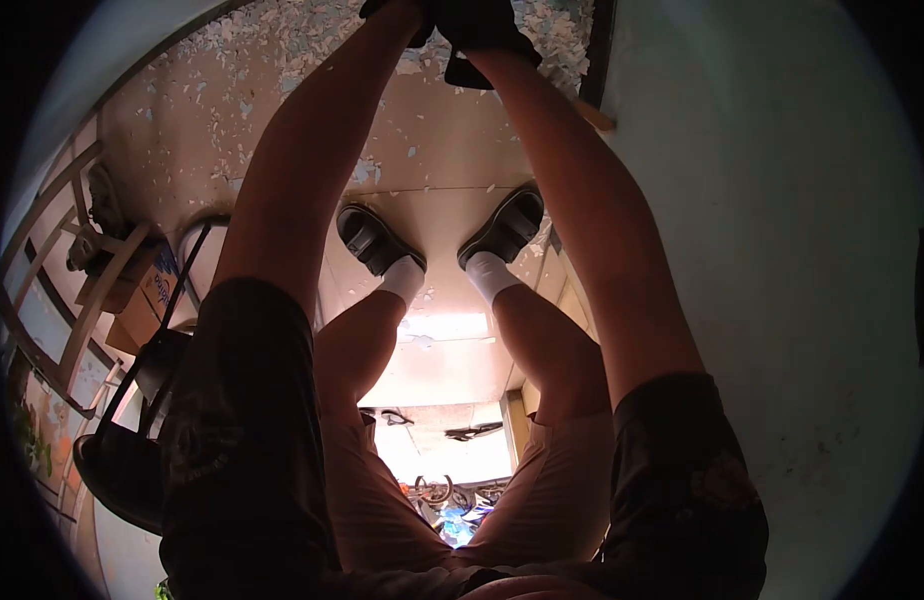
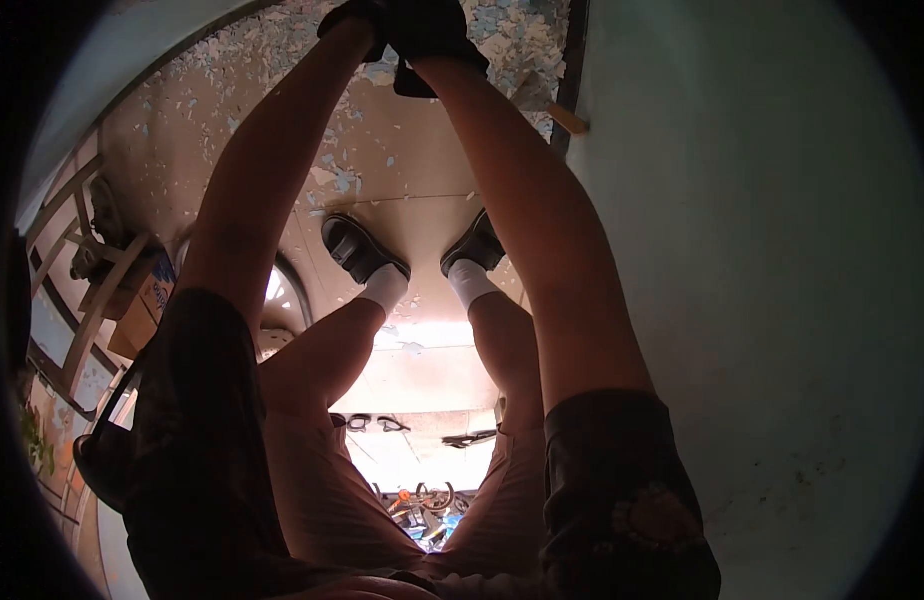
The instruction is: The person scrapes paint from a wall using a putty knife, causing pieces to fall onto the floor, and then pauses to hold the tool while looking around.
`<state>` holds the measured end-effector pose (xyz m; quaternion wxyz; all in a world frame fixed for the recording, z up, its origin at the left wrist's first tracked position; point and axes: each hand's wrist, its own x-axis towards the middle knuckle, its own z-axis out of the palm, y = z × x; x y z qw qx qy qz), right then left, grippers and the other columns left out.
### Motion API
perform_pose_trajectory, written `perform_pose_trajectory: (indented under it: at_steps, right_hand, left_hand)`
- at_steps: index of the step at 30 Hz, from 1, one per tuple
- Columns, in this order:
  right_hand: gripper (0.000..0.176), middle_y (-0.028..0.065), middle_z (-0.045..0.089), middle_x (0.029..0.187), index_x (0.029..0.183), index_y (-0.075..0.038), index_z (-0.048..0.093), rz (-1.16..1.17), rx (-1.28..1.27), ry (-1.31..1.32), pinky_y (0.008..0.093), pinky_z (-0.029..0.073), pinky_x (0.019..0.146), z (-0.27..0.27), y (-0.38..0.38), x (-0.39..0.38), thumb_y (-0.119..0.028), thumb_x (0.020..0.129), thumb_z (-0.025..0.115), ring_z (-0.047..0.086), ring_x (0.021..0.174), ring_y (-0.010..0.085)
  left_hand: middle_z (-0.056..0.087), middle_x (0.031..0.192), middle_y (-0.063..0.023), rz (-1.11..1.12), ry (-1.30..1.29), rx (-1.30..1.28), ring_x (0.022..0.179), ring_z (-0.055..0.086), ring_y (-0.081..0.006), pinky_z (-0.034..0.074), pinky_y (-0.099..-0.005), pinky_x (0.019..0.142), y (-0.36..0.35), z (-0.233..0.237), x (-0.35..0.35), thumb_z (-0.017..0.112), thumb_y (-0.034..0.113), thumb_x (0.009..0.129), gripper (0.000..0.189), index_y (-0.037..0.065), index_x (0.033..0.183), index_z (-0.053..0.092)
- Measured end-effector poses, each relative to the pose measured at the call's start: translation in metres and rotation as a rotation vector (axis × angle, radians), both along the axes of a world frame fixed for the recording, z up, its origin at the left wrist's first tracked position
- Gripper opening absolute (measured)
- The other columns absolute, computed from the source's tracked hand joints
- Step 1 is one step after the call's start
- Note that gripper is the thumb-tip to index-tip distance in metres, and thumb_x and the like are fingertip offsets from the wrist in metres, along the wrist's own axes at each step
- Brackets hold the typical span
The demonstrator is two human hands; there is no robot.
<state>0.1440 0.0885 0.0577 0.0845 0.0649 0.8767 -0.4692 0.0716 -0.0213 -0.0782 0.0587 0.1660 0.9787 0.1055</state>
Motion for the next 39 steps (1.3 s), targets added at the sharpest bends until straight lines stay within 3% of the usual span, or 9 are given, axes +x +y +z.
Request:
perform_pose_trajectory:
  at_steps: [6, 8, 11, 15, 20, 24, 25, 29, 39]
  right_hand:
    - [0.029, 0.0158, 0.062, 0.092, 0.109, -0.004, 0.057, 0.196, 0.572, 0.399, 0.0365, 0.053, 0.063, 0.027, 0.036, 0.086, -0.019, 0.084, 0.052, 0.063, 0.076, 0.0289]
    - [0.033, 0.0144, 0.061, 0.093, 0.115, -0.006, 0.054, 0.327, 0.800, 0.289, 0.0371, 0.054, 0.064, 0.045, 0.048, 0.111, -0.016, 0.084, 0.051, 0.063, 0.082, 0.0286]
    - [0.035, 0.0123, 0.057, 0.088, 0.116, 0.000, 0.049, 0.422, 1.007, 0.415, 0.0243, 0.049, 0.048, 0.101, 0.061, 0.153, -0.017, 0.086, 0.046, 0.062, 0.065, 0.0143]
    - [0.032, 0.0126, 0.057, 0.091, 0.112, 0.000, 0.050, 0.485, 0.928, 0.205, 0.0251, 0.049, 0.048, 0.171, 0.060, 0.197, -0.018, 0.086, 0.048, 0.062, 0.065, 0.0145]
    - [0.028, 0.0164, 0.060, 0.105, 0.112, -0.003, 0.056, -0.081, -0.090, -0.516, 0.0407, 0.050, 0.073, 0.269, 0.047, 0.233, -0.018, 0.088, 0.052, 0.062, 0.090, 0.0348]
    - [0.028, 0.0174, 0.061, 0.107, 0.112, -0.004, 0.056, 0.137, 0.142, -0.146, 0.0374, 0.048, 0.079, 0.326, 0.040, 0.264, -0.018, 0.087, 0.053, 0.059, 0.095, 0.0339]
    - [0.029, 0.0174, 0.061, 0.104, 0.111, -0.004, 0.056, -0.002, -0.061, -0.243, 0.0374, 0.047, 0.080, 0.346, 0.034, 0.267, -0.018, 0.086, 0.054, 0.058, 0.095, 0.0338]
    - [0.032, 0.0212, 0.061, 0.090, 0.115, -0.005, 0.051, 0.077, -0.015, -0.101, 0.0423, 0.050, 0.064, 0.402, 0.025, 0.288, -0.021, 0.087, 0.055, 0.061, 0.080, 0.0386]
    - [0.050, 0.0183, 0.056, 0.120, 0.131, -0.003, 0.044, 0.116, -0.144, -0.126, 0.0384, 0.046, 0.089, 0.624, 0.009, 0.315, -0.007, 0.083, 0.057, 0.056, 0.111, 0.0309]
  left_hand:
    - [0.065, 0.083, -0.0100, -0.025, -0.493, 0.348, 0.083, 0.063, -0.0215, 0.050, -0.0343, 0.075, 0.045, 0.068, 0.074, 0.047, 0.027, 0.091, 0.023, 0.012, 0.096, 0.063]
    - [0.057, 0.123, -0.0186, 0.531, -1.334, 1.595, 0.112, 0.056, -0.0292, 0.042, -0.0377, 0.101, 0.054, 0.123, 0.125, 0.045, 0.020, 0.095, 0.036, 0.002, 0.126, 0.046]
    - [0.057, 0.116, -0.0253, 0.711, -1.488, 1.990, 0.105, 0.058, -0.0367, 0.048, -0.0467, 0.092, 0.069, 0.150, 0.189, 0.048, 0.029, 0.096, 0.042, -0.001, 0.125, 0.039]
    - [0.059, 0.109, -0.0260, 0.819, -1.431, 2.089, 0.100, 0.060, -0.0371, 0.050, -0.0466, 0.088, 0.073, 0.227, 0.244, 0.048, 0.030, 0.096, 0.041, -0.001, 0.123, 0.040]
    - [0.059, 0.111, -0.0266, 0.659, -1.355, 1.854, 0.102, 0.059, -0.0353, 0.050, -0.0423, 0.089, 0.050, 0.301, 0.291, 0.046, 0.029, 0.097, 0.039, 0.001, 0.124, 0.041]
    - [0.063, 0.106, -0.0225, 0.735, -1.286, 1.566, 0.091, 0.064, -0.0228, 0.052, -0.0280, 0.074, 0.035, 0.363, 0.314, 0.051, 0.032, 0.095, 0.039, 0.004, 0.122, 0.045]
    - [0.058, 0.086, 0.0025, 0.865, -1.293, 1.657, 0.067, 0.055, -0.0081, 0.042, -0.0206, 0.052, 0.034, 0.401, 0.314, 0.057, 0.024, 0.091, 0.025, 0.011, 0.112, 0.057]
    - [0.060, 0.081, 0.0012, 0.730, -1.246, 1.472, 0.062, 0.054, -0.0080, 0.040, -0.0211, 0.050, 0.017, 0.508, 0.314, 0.056, 0.031, 0.092, 0.026, 0.011, 0.108, 0.057]
    - [0.062, 0.099, -0.0032, 0.521, -1.361, 1.622, 0.075, 0.061, -0.0159, 0.049, -0.0279, 0.061, -0.035, 0.706, 0.343, 0.049, 0.018, 0.096, 0.020, 0.008, 0.112, 0.055]
